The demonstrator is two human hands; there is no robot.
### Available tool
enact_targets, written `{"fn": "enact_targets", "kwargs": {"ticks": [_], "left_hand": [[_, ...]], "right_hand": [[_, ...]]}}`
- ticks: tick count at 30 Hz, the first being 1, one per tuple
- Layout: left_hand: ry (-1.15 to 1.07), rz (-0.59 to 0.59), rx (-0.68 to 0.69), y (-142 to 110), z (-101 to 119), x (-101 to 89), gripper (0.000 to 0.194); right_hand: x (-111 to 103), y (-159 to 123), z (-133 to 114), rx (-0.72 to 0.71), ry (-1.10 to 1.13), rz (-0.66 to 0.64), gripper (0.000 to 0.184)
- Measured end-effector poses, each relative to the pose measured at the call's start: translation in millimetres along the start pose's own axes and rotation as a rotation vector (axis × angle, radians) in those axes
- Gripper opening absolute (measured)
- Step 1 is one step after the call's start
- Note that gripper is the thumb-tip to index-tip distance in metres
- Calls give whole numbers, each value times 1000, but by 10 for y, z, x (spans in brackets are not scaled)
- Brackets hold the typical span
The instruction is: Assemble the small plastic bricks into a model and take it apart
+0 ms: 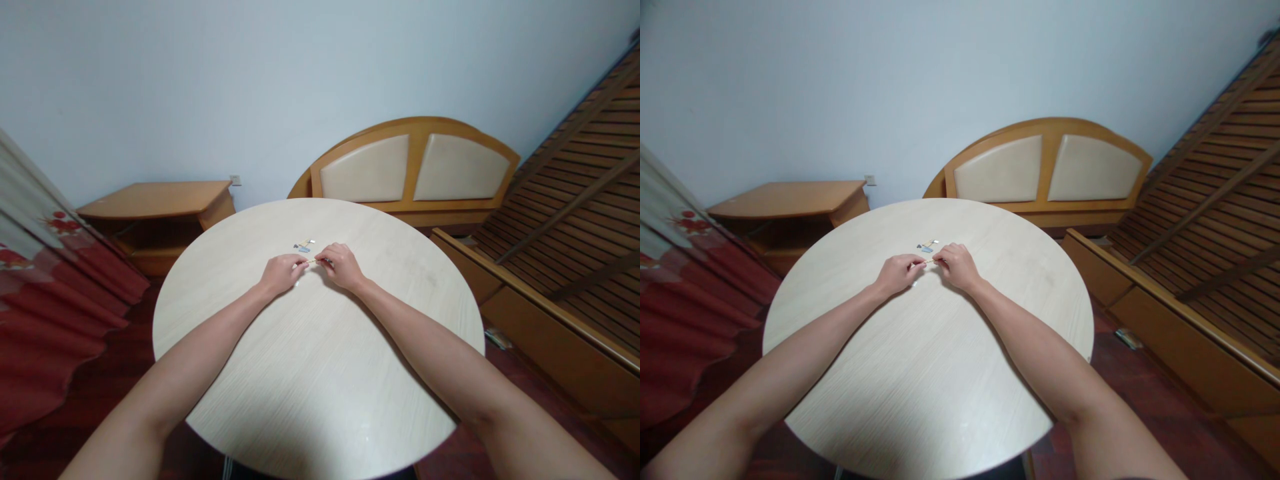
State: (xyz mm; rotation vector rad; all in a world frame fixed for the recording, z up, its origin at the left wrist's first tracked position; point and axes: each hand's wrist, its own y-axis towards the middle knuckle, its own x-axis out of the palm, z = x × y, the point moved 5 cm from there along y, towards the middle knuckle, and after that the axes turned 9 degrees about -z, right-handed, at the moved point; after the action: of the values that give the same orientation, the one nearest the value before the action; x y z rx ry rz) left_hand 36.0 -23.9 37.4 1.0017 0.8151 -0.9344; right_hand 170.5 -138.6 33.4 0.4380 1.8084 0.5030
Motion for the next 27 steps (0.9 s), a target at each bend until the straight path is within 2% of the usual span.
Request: {"fn": "enact_targets", "kwargs": {"ticks": [12, 27], "left_hand": [[-30, 12, 7, 1, 7, -1, 24], [-9, 21, -5, -2, 10, -16, 21]], "right_hand": [[0, 4, -1, -25, 13, 48, 9], [-20, 2, -40, -15, 15, 24, 8]]}}
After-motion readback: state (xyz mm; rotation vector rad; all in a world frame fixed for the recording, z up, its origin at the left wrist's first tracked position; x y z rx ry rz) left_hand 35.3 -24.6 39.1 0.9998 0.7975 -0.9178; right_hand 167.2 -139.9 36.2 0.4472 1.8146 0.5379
